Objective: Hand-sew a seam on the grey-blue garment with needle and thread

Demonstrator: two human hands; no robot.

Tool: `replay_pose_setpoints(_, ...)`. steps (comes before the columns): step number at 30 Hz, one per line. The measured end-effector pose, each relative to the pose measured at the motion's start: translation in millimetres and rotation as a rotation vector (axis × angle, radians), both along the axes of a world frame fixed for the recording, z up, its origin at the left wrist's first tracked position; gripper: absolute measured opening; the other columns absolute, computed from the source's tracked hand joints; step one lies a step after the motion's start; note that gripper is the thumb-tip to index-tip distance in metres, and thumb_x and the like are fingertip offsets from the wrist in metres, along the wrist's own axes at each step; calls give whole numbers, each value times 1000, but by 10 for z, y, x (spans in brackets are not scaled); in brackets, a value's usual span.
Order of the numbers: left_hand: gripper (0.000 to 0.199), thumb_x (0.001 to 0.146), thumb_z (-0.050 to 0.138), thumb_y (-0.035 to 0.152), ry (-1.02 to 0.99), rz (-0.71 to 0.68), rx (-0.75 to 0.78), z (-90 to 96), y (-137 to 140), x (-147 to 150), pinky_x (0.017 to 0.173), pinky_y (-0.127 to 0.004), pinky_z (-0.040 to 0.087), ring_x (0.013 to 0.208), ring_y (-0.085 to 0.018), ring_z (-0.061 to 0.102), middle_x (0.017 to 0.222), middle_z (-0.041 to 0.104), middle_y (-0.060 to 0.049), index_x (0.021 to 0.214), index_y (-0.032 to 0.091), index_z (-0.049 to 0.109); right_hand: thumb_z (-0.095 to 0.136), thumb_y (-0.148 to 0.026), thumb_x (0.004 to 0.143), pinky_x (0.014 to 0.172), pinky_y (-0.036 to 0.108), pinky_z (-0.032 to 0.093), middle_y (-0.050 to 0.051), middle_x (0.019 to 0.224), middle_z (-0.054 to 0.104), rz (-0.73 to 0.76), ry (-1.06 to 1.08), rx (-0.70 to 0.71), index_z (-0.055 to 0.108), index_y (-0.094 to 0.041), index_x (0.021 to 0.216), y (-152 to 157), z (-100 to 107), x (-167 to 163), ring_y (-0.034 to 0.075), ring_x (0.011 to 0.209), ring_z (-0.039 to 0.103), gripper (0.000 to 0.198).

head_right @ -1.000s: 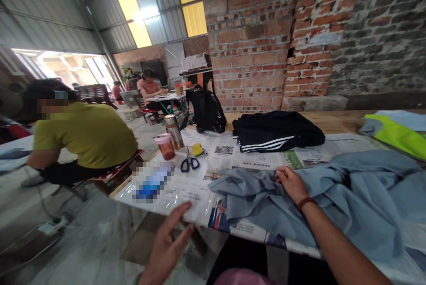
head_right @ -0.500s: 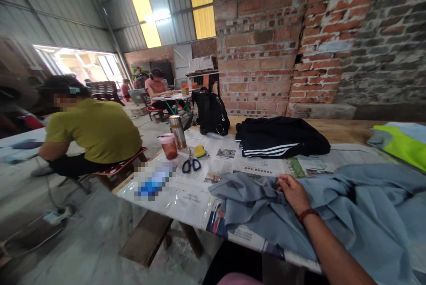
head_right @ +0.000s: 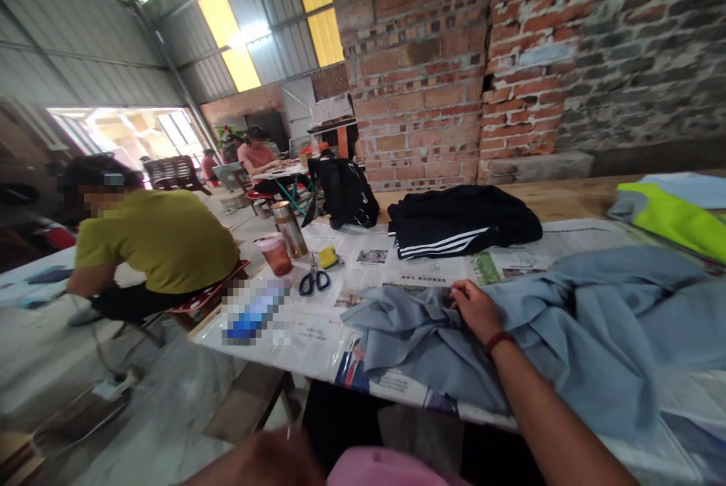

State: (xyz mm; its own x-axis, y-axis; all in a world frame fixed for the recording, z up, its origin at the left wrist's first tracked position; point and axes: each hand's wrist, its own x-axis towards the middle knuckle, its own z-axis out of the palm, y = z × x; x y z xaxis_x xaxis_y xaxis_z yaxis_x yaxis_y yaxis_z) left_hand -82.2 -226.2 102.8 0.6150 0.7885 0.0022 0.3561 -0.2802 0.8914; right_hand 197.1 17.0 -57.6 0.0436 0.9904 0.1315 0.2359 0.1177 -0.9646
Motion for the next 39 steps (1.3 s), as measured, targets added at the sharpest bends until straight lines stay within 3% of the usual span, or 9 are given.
replay_pose_setpoints(3, 22, 85, 45, 29, 178, 304, 322, -61, 355, 88, 79, -27, 48, 88, -17, 60, 92, 66, -5, 90, 25, 66, 50, -38, 68, 53, 27, 44, -1, 65, 61, 14, 29, 4, 55, -21, 76, -4, 66, -13, 15, 53, 59, 20)
replay_pose_setpoints(8, 20, 80, 50, 22, 93, 586, 405, -300, 1317, 185, 78, -31, 49, 91, -18, 60, 100, 64, -6, 93, 20, 64, 49, -35, 69, 53, 26, 43, -2, 65, 61, 0, 68, 3, 54, -21, 74, 21, 129, -39, 14, 52, 58, 16)
replay_pose_setpoints(12, 52, 64, 57, 7, 143, 343, 541, -348, 1919, 335, 97, -38, 38, 117, -22, 45, 126, 50, -9, 114, 21, 55, 51, -35, 69, 52, 25, 42, -3, 64, 60, 1, 103, -4, 55, -20, 74, 53, 142, -57, 13, 51, 57, 16)
replay_pose_setpoints(16, 70, 53, 57, -1, 256, 10, 465, -414, 2292, 528, 98, -38, 38, 115, -23, 47, 125, 52, -8, 119, 22, 52, 53, -35, 69, 50, 24, 41, -3, 63, 59, -4, 147, -24, 55, -20, 74, 77, 167, -72, 12, 50, 56, 17)
replay_pose_setpoints(20, 47, 63, 56, 5, 166, 2, 258, -698, 2461, 592, 83, -31, 47, 91, -18, 60, 101, 66, -3, 108, 20, 60, 54, -37, 70, 45, 22, 38, -3, 64, 59, -21, 203, -52, 54, -19, 75, 99, 178, -80, 11, 48, 55, 19)
replay_pose_setpoints(24, 26, 69, 53, 8, 107, 122, 267, -915, 2499, 535, 74, -26, 48, 80, -15, 61, 83, 67, -1, 86, 19, 69, 60, -39, 68, 47, 21, 40, -4, 64, 59, -37, 420, -70, 53, -18, 78, 128, 169, -51, 9, 46, 54, 24)
replay_pose_setpoints(32, 21, 69, 56, 9, 40, 172, 330, -718, 2491, 466, 72, -26, 48, 72, -15, 61, 76, 67, -1, 81, 19, 69, 73, -31, 61, 49, 21, 44, -4, 64, 60, -87, 911, -56, 56, -20, 76, 83, 345, 181, 8, 50, 54, 25)
replay_pose_setpoints(35, 23, 68, 59, 11, 23, 203, 342, -705, 2502, 434, 76, -28, 48, 78, -16, 61, 83, 67, -2, 88, 19, 68, 71, -29, 65, 53, 22, 47, -5, 66, 60, -86, 947, 58, 57, -23, 77, 22, 587, 278, 7, 53, 54, 19)
replay_pose_setpoints(39, 46, 65, 59, 7, 6, 236, 392, -738, 2517, 394, 83, -29, 45, 97, -18, 57, 109, 62, -3, 109, 24, 60, 70, -27, 66, 55, 21, 47, -6, 67, 59, -49, 928, 160, 57, -24, 78, 8, 1001, 369, 7, 54, 54, 17)
